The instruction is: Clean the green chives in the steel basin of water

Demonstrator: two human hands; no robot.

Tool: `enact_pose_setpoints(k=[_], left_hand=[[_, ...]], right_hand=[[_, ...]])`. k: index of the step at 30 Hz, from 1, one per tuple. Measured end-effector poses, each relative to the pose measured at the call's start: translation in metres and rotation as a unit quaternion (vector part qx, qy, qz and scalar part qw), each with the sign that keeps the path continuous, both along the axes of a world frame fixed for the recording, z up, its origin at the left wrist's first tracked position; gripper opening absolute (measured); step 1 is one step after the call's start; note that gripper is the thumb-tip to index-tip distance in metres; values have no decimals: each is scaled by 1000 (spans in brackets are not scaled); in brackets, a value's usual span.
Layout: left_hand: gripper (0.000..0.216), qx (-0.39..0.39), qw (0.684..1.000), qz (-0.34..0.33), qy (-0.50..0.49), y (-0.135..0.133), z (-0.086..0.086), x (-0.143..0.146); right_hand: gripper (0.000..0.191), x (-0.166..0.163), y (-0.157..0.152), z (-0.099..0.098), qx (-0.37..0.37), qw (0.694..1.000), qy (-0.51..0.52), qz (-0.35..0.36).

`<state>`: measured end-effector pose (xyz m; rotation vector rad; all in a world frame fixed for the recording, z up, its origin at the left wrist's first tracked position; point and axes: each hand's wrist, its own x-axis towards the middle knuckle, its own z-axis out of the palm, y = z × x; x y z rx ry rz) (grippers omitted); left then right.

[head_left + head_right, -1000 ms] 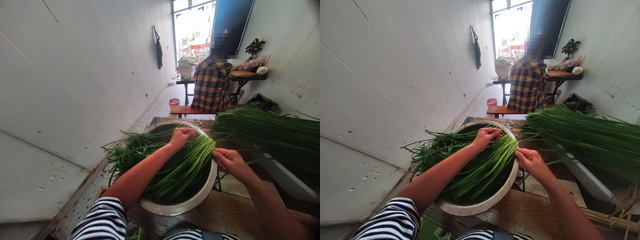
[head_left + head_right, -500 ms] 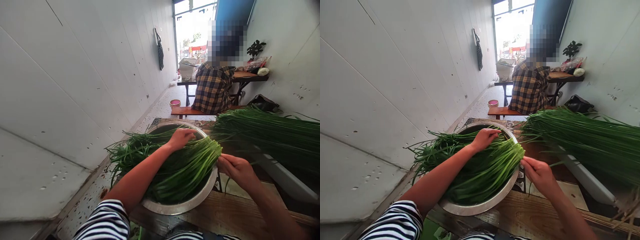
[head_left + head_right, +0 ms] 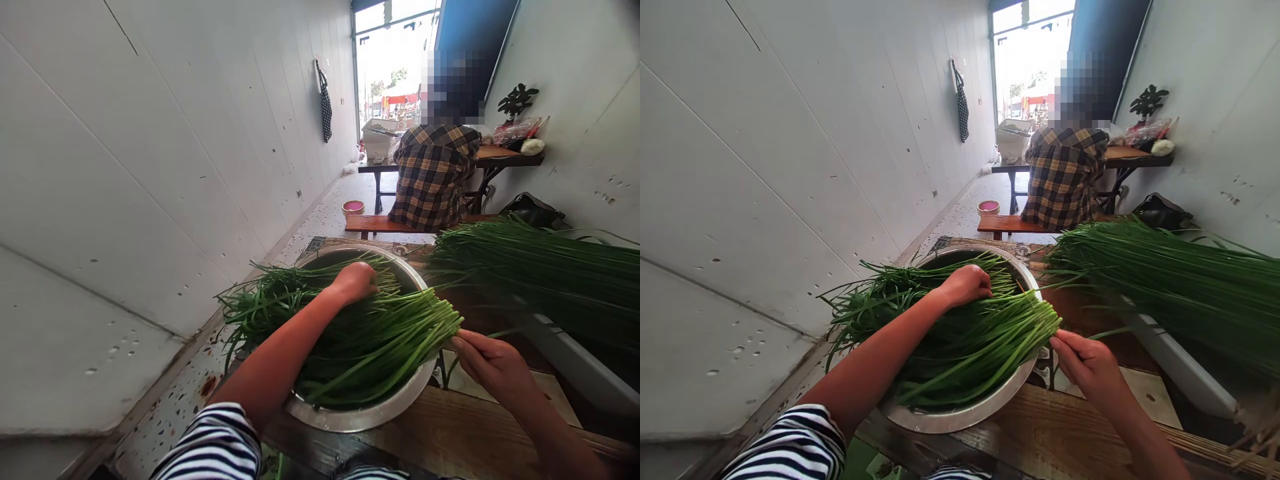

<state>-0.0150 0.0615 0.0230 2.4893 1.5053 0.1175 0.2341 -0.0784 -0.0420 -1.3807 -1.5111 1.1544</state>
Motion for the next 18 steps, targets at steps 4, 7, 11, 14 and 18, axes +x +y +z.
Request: enact_pose_setpoints(k=[4,7,11,14,18], left_hand=[[19,-54,997,-51,28,-4,-2,2],[19,-66,995,-77,25,-6,1,2],[20,-7,991,6,-133,-3,3,-2],[25,-7,957,38,-288,0,-1,1],[21,-23,938,41,-344,-2,-7,15]], right_hand=[[37,0,0,3,-12,1000,-1,-10],[44,0,0,6,10,1000,-12,-17],[49,-4,2,14,21,999,-25,-15],[51,-13,10,25,-6,1000,-8,-10],[49,-22,25,33,-35,999,27,3]])
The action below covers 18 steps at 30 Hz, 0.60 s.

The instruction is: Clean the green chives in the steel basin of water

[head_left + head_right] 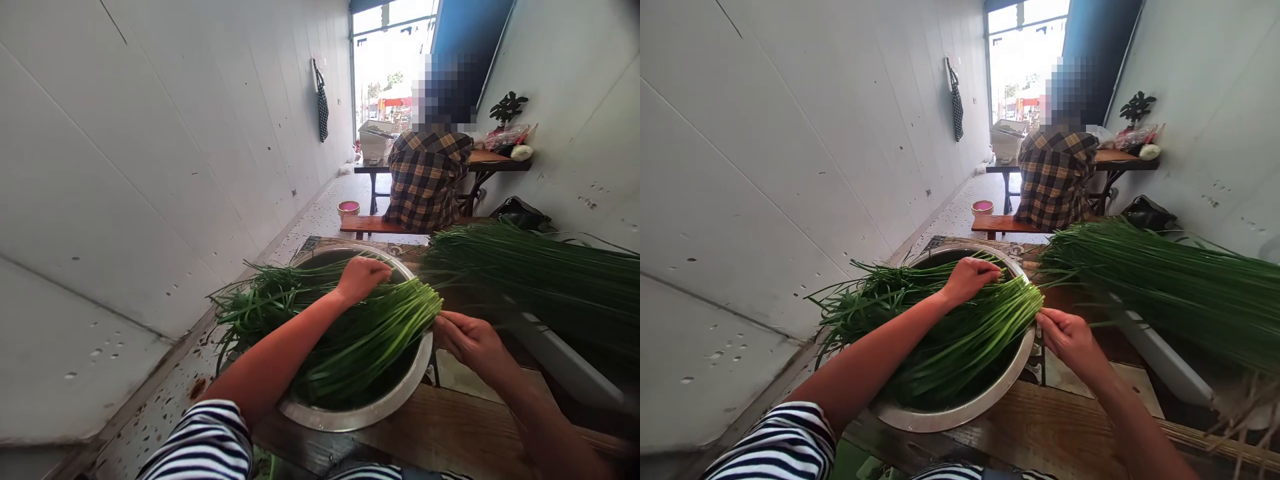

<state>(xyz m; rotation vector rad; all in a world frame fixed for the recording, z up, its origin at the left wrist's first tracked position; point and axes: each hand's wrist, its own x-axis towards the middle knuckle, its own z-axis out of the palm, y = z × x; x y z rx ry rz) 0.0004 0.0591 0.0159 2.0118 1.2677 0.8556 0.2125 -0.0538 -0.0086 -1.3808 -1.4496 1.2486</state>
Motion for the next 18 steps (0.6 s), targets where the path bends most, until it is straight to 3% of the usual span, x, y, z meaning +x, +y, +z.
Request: enact_pose_setpoints(k=[4,9,11,14,18], left_hand=[[21,-21,998,21,57,-4,-3,6],[19,-68,986,-74,133,4,-3,-13],[23,-55,990,-73,110,9,-5,-20],[26,-39,999,-18,17,14,-11,-19],[27,-77,994,-6,-74,10,-17,-7]], right_hand=[[47,2,10,-3,-16,999,22,17],[44,3,12,-3,-22,998,41,37],[43,2,14,-2,-20,998,47,43],[43,0,16,1,-13,998,35,48],[42,-2,16,5,-13,999,14,42]])
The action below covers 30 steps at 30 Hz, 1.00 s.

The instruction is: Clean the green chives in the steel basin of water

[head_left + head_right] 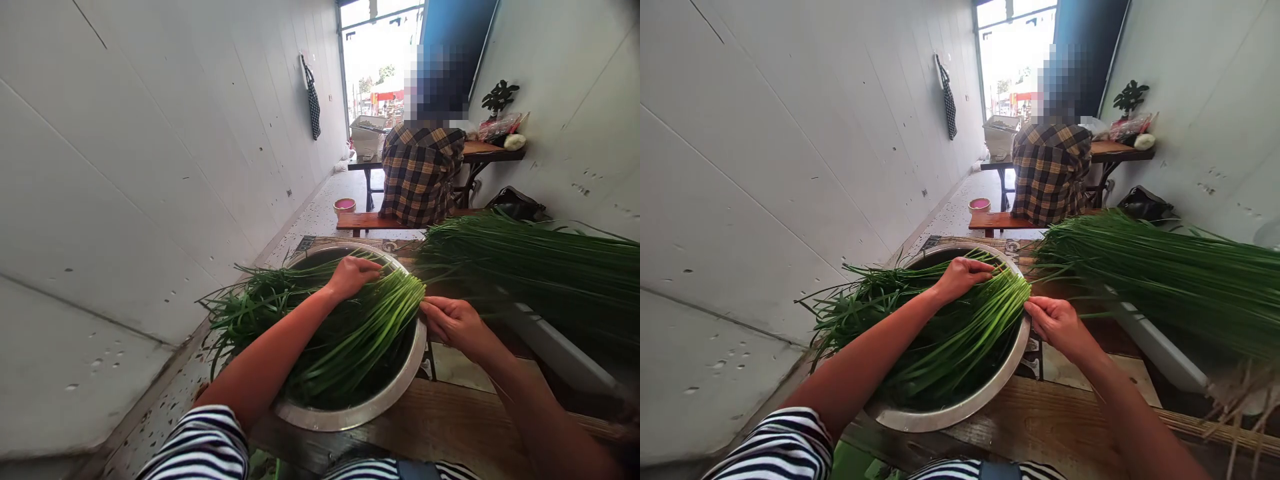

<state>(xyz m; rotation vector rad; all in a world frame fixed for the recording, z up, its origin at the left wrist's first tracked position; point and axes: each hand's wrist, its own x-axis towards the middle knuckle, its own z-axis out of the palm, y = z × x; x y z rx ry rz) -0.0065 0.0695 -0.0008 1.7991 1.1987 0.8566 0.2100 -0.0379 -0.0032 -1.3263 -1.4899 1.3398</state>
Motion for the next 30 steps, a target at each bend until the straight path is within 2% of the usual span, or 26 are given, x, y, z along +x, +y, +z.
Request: enact_pose_setpoints(k=[7,13,30], left_hand=[[23,-5,998,40,-50,-12,5,11],[22,-32,994,36,-95,-13,5,11],[24,-39,994,49,-92,-12,5,10]], right_hand=[[44,1,0,-2,-9,1000,11,-5],[43,1,0,-3,-1,1000,-3,2],[45,1,-4,2,14,1000,-11,5]])
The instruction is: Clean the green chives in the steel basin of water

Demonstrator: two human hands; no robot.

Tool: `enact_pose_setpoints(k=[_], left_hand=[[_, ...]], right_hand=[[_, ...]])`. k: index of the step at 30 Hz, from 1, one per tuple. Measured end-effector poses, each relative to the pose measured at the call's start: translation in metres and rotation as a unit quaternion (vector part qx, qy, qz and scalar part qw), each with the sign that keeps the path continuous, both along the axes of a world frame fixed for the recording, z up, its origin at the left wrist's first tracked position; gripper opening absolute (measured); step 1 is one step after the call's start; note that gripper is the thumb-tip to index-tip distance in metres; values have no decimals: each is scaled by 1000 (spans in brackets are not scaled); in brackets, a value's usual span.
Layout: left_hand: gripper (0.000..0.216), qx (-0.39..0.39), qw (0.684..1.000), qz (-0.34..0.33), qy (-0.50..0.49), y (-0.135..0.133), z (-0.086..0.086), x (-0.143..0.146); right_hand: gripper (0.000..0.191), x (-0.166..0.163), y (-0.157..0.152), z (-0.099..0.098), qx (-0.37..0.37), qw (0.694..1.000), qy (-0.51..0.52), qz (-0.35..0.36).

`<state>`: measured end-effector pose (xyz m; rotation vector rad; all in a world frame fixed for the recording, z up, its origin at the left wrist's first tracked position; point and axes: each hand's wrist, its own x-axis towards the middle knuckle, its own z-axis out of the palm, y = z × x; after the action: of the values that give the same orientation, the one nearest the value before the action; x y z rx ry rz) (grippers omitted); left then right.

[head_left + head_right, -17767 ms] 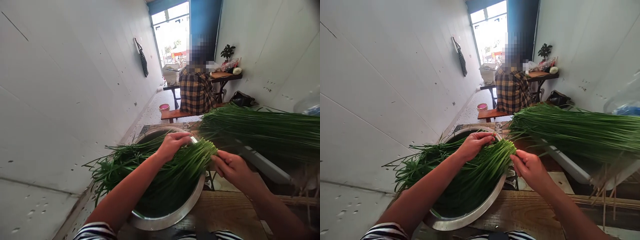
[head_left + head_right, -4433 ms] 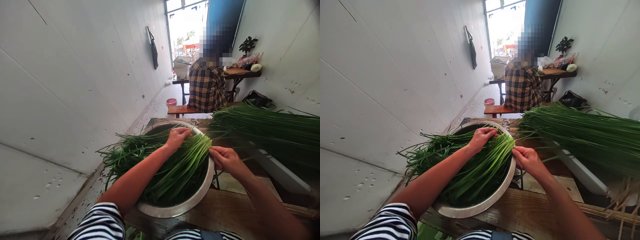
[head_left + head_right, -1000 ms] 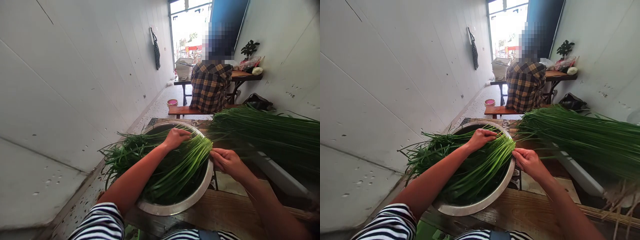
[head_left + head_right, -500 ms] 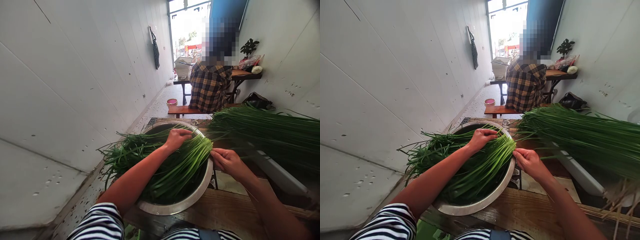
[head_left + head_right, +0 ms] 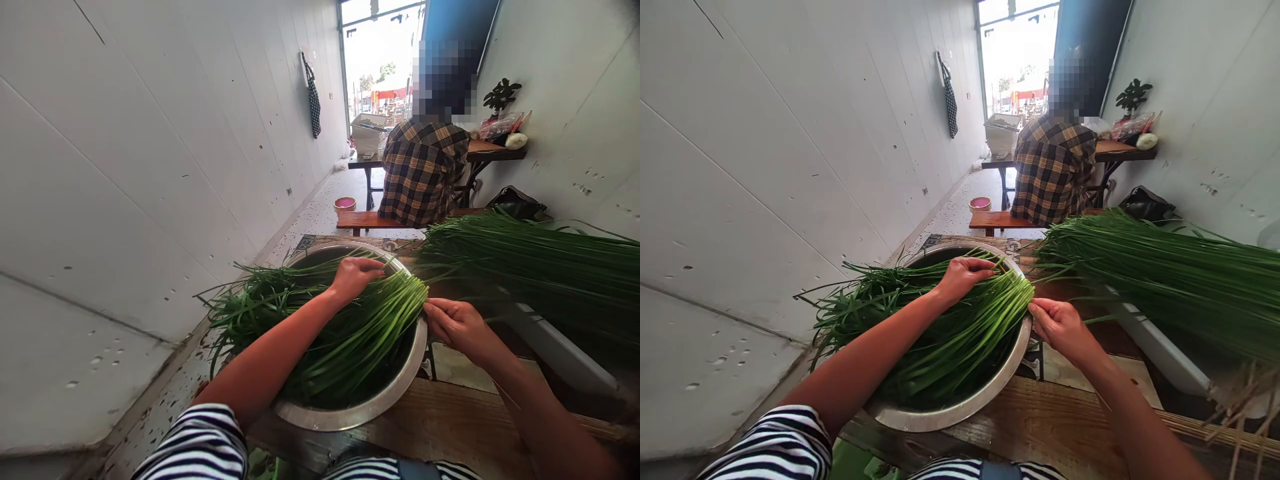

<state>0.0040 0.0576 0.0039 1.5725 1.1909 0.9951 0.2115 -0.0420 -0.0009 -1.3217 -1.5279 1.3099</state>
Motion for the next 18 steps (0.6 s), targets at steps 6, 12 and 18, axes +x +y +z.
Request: enact_pose_setpoints(k=[6,12,18], left_hand=[[25,4,1000,-2,1,1,-1,0],[25,1,1000,1,0,0,0,0],[23,-6,1000,-10,-6,-1,2,1]], right_hand=[[45,0,-1,-1,-1,1000,2,0],[47,-1,0,1,-2,1000,-2,0],[46,0,0,-2,-3,1000,1,-2]])
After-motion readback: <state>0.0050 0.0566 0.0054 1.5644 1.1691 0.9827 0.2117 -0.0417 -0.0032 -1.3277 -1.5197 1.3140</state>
